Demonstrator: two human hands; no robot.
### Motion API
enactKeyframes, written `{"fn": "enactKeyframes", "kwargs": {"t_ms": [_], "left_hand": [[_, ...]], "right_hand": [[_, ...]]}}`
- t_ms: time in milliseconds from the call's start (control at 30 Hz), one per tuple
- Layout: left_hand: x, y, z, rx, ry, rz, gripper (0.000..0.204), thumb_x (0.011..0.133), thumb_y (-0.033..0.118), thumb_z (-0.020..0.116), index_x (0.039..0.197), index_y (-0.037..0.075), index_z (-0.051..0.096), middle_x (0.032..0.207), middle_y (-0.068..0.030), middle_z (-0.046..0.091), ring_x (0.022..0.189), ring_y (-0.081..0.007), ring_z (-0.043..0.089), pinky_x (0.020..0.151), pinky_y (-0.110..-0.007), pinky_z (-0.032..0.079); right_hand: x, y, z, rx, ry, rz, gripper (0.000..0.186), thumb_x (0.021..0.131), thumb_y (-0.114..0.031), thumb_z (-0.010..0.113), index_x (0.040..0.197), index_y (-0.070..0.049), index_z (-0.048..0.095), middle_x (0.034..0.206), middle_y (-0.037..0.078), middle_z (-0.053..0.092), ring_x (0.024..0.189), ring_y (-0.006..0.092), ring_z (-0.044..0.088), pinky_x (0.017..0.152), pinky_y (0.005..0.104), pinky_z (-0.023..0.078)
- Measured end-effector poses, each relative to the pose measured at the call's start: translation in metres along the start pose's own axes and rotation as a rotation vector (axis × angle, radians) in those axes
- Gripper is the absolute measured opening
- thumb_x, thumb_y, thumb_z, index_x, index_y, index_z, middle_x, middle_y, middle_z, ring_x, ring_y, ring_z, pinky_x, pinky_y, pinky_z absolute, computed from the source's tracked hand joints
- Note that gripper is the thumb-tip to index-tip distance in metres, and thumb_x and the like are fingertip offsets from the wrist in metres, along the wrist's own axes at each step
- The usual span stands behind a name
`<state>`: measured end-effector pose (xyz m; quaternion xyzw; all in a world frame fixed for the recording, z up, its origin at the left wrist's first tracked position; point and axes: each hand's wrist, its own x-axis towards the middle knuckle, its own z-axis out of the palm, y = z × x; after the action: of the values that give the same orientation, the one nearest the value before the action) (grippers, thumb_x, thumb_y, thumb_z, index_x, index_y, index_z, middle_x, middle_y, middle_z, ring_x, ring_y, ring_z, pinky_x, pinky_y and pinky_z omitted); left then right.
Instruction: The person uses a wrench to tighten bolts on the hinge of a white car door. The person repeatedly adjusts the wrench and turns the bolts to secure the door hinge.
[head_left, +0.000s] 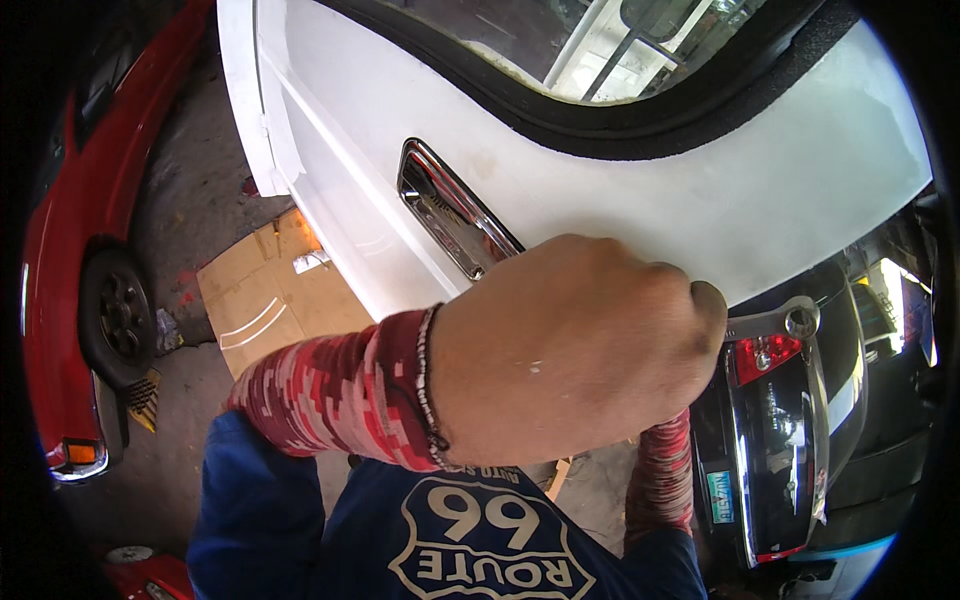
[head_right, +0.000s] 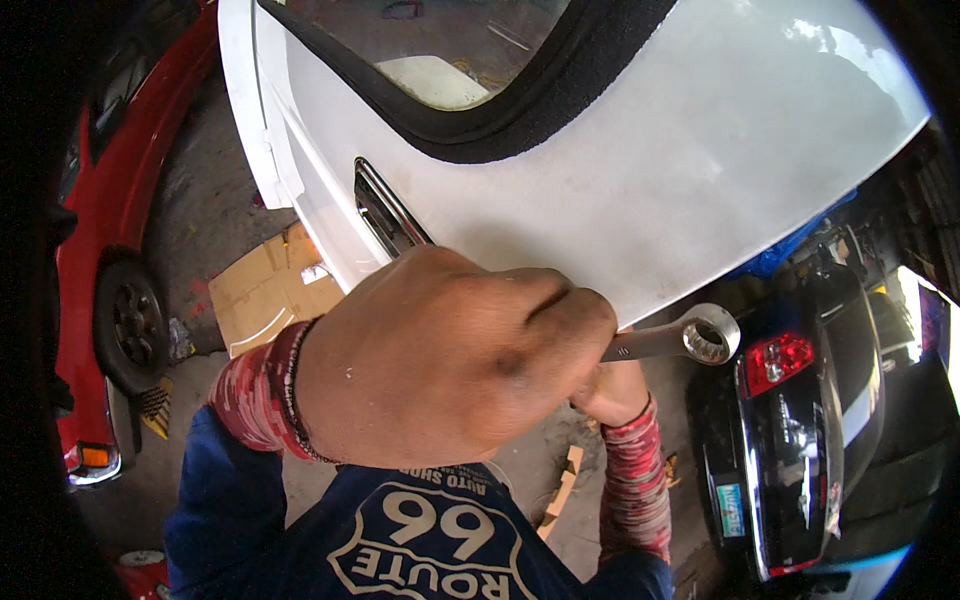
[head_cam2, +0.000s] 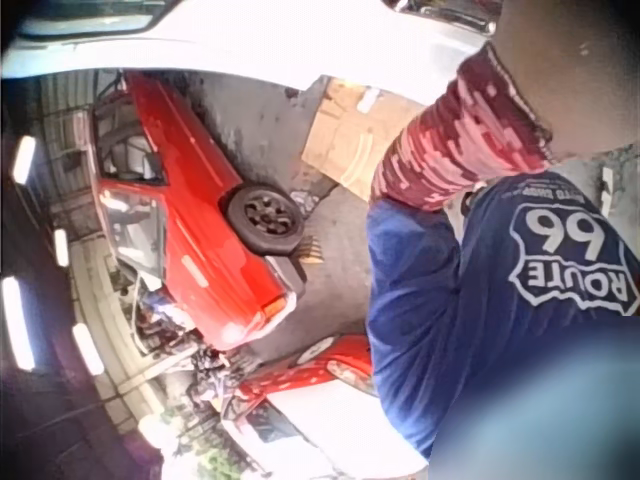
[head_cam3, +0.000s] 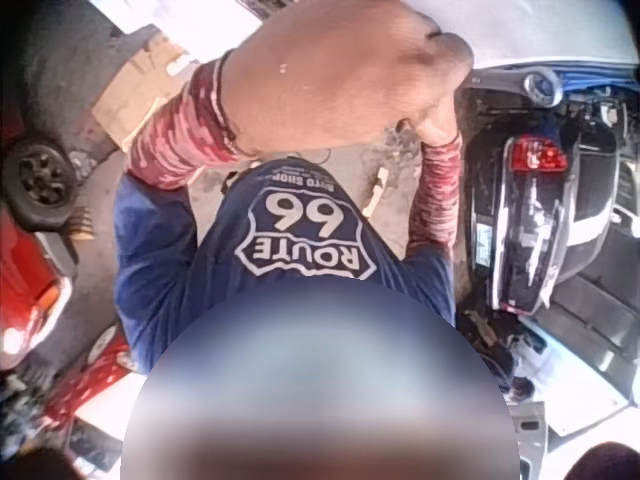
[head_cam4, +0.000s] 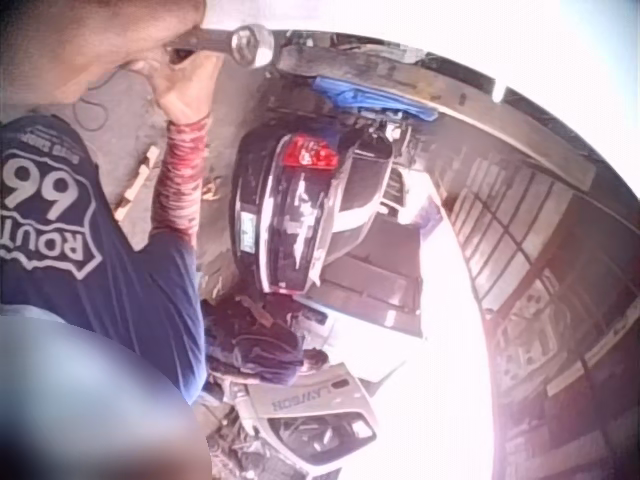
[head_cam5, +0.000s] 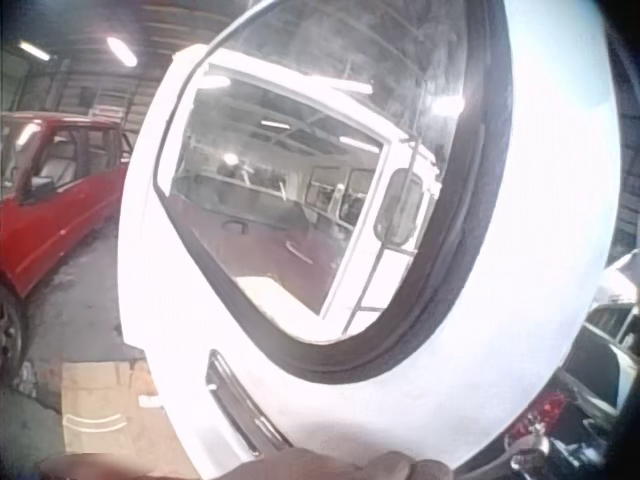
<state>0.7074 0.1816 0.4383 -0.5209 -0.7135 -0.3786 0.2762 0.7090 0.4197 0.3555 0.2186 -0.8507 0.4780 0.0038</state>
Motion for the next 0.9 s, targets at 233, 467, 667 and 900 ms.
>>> {"fn": "enactKeyframes", "kwargs": {"t_ms": [233, 467, 667, 900], "left_hand": [[-0.008, -0.017, -0.017, -0.107, 0.077, 0.074, 0.023, 0.091, 0.018, 0.066, 0.087, -0.003, 0.059, 0.063, -0.0095, 0.062, 0.050, -0.0199, 0.064, 0.045, -0.025, 0.050], [-0.087, -0.009, 0.021, -1.051, 0.619, -0.728, 0.024, 0.098, 0.024, 0.060, 0.104, 0.000, 0.060, 0.076, -0.0107, 0.069, 0.061, -0.0189, 0.071, 0.045, -0.022, 0.054], [-0.117, -0.012, 0.066, -1.391, 0.847, -0.904, 0.024, 0.100, 0.025, 0.056, 0.111, 0.004, 0.060, 0.081, -0.0119, 0.071, 0.065, -0.0224, 0.073, 0.050, -0.026, 0.059], [-0.115, -0.007, 0.084, -1.813, 0.883, -0.968, 0.024, 0.100, 0.023, 0.056, 0.114, 0.004, 0.059, 0.086, -0.0153, 0.071, 0.076, -0.0249, 0.074, 0.058, -0.026, 0.063]], "right_hand": [[-0.003, -0.010, 0.000, 0.077, 0.069, 0.042, 0.091, 0.061, -0.042, 0.092, 0.128, 0.004, 0.051, 0.122, 0.014, 0.061, 0.116, 0.0258, 0.057, 0.100, 0.0397, 0.044], [-0.005, -0.003, 0.004, 0.199, 0.064, 0.116, 0.107, 0.060, -0.049, 0.091, 0.137, 0.005, 0.041, 0.128, 0.015, 0.056, 0.121, 0.0265, 0.053, 0.104, 0.0398, 0.040], [-0.008, 0.000, 0.005, 0.235, 0.063, 0.094, 0.102, 0.063, -0.046, 0.090, 0.136, 0.006, 0.040, 0.126, 0.014, 0.057, 0.119, 0.0240, 0.053, 0.103, 0.0386, 0.041], [-0.006, -0.001, 0.002, 0.218, 0.064, 0.057, 0.102, 0.064, -0.048, 0.089, 0.135, 0.007, 0.039, 0.127, 0.014, 0.056, 0.119, 0.0240, 0.053, 0.101, 0.0380, 0.042]]}}
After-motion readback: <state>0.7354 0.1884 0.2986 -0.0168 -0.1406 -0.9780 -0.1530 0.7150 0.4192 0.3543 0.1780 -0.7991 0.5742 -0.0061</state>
